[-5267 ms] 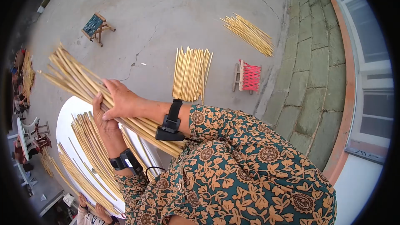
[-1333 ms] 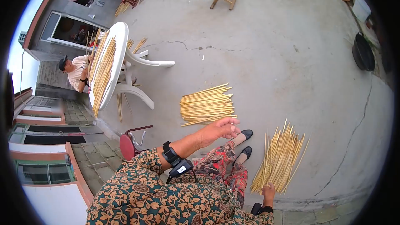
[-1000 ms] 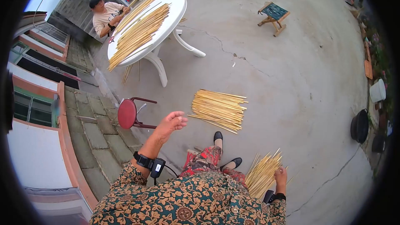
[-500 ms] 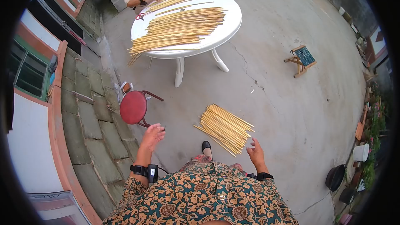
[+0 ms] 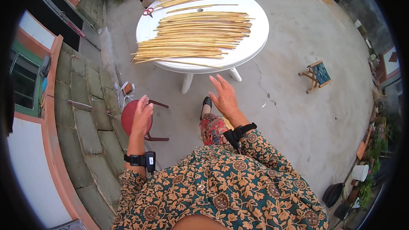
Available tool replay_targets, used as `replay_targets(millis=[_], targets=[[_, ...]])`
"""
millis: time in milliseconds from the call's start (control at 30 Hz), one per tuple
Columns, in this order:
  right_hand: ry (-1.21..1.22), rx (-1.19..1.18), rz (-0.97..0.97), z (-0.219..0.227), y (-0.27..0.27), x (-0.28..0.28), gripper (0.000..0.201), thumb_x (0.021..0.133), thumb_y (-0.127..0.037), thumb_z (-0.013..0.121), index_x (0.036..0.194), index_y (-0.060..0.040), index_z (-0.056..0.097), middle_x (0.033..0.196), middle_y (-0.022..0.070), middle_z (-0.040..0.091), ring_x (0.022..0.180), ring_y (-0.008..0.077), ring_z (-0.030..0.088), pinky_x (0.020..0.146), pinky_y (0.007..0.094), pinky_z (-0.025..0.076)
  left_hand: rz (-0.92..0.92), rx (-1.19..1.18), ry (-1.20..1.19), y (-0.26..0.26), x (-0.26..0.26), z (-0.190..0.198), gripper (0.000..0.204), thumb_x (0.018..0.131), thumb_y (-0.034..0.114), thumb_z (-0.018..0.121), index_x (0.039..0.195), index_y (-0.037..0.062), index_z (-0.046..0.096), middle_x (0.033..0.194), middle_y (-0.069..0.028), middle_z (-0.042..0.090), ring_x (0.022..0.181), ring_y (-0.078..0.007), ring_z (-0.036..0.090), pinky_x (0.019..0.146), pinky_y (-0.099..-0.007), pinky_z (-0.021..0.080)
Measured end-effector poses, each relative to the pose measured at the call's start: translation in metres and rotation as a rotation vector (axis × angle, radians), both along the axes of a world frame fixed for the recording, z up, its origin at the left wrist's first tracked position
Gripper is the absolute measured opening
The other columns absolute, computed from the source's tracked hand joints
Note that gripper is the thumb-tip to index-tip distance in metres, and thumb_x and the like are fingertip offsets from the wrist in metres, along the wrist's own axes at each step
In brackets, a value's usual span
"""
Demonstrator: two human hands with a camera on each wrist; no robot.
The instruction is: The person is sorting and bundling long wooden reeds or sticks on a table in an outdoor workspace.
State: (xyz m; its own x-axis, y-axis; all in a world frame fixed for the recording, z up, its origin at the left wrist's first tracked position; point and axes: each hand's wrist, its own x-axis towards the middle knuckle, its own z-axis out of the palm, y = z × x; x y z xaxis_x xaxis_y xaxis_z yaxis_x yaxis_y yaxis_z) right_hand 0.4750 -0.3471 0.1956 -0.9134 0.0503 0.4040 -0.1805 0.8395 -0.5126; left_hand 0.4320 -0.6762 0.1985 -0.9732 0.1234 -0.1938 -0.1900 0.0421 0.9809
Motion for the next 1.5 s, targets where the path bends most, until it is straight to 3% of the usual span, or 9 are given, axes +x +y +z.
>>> replay_targets(millis=[167,300,533,667,933,1100,1267,1367,1500], targets=[[-0.02,0.326,0.054,-0.015,0.013,0.019,0.06,0.079,-0.024,0.07,0.134,-0.0219,0.045,0.141,0.0113,0.037,0.131,0.0331,0.034,0.106,0.0474,0.029,-0.128,-0.206,0.106,0.044,0.005,-0.037,0.068,0.083,0.02,0.063,0.141,0.0032,0.031,0.145,-0.0194,0.033,0.13,-0.0319,0.038,0.105,-0.041,0.034],[-0.096,0.415,0.214,-0.021,-0.027,0.006,0.06,0.079,-0.034,0.069,0.134,-0.0281,0.046,0.147,0.0071,0.031,0.137,0.0302,0.026,0.111,0.05,0.019,-0.186,-0.71,0.618,0.038,0.006,-0.048,0.074,0.079,0.019,0.066,0.142,0.0069,0.03,0.148,-0.0204,0.025,0.136,-0.0411,0.021,0.111,-0.0497,0.02],[-0.187,0.505,0.239,-0.073,0.001,0.005,0.05,0.089,-0.046,0.052,0.135,-0.0298,0.044,0.148,0.0055,0.03,0.139,0.0286,0.022,0.113,0.0501,0.013,-0.305,-1.121,0.644,0.073,-0.004,-0.113,0.073,0.083,0.038,0.064,0.144,0.0159,0.031,0.152,-0.0154,0.017,0.141,-0.0388,0.01,0.111,-0.0557,0.011],[-0.222,0.527,0.231,-0.07,-0.025,-0.004,0.048,0.09,-0.045,0.05,0.135,-0.0288,0.046,0.147,0.0057,0.032,0.139,0.0276,0.022,0.113,0.0493,0.013,-0.363,-1.123,0.703,0.044,-0.028,-0.118,0.069,0.088,0.045,0.055,0.145,0.0144,0.031,0.154,-0.013,0.015,0.141,-0.0384,0.009,0.112,-0.0541,0.006],[-0.194,0.446,0.168,-0.031,0.031,-0.038,0.041,0.087,-0.033,0.058,0.128,-0.0296,0.053,0.14,0.0054,0.041,0.133,0.0268,0.032,0.111,0.0459,0.022,-0.494,-1.085,0.806,0.099,-0.082,-0.074,0.07,0.086,0.047,0.057,0.143,0.0165,0.033,0.153,-0.0112,0.018,0.141,-0.0349,0.009,0.112,-0.0552,0.003],[-0.176,0.33,0.066,-0.087,0.029,-0.046,0.036,0.084,-0.02,0.062,0.119,-0.0245,0.06,0.13,0.0047,0.05,0.126,0.0268,0.041,0.107,0.0442,0.029,-0.494,-0.909,0.854,0.106,-0.099,-0.118,0.061,0.084,0.03,0.065,0.137,0.012,0.041,0.15,-0.0116,0.026,0.139,-0.0341,0.02,0.111,-0.0539,0.015],[-0.133,0.266,0.099,-0.169,0.034,-0.034,0.033,0.08,-0.013,0.064,0.113,-0.0145,0.06,0.121,0.0047,0.053,0.114,0.025,0.047,0.095,0.0394,0.038,0.0,-0.865,0.83,0.071,-0.087,-0.183,0.041,0.081,0.003,0.055,0.122,0.0041,0.052,0.124,-0.0131,0.052,0.117,-0.0331,0.046,0.098,-0.0447,0.034],[-0.133,0.248,0.144,-0.222,0.039,-0.015,0.033,0.079,-0.01,0.064,0.111,-0.0115,0.061,0.114,0.005,0.056,0.105,0.0249,0.051,0.088,0.0374,0.043,-0.119,-0.886,0.737,0.058,-0.056,-0.245,0.039,0.079,0.002,0.056,0.118,0.0052,0.056,0.122,-0.0112,0.054,0.112,-0.0309,0.048,0.095,-0.0426,0.037],[-0.122,0.278,0.09,-0.233,0.038,-0.024,0.034,0.078,-0.008,0.063,0.111,-0.0108,0.061,0.109,0.0049,0.057,0.098,0.0251,0.053,0.085,0.0366,0.044,-0.299,-0.915,0.817,0.072,-0.052,-0.257,0.042,0.076,0.0,0.057,0.117,0.0068,0.058,0.121,-0.0097,0.055,0.111,-0.0292,0.05,0.094,-0.0412,0.038]])
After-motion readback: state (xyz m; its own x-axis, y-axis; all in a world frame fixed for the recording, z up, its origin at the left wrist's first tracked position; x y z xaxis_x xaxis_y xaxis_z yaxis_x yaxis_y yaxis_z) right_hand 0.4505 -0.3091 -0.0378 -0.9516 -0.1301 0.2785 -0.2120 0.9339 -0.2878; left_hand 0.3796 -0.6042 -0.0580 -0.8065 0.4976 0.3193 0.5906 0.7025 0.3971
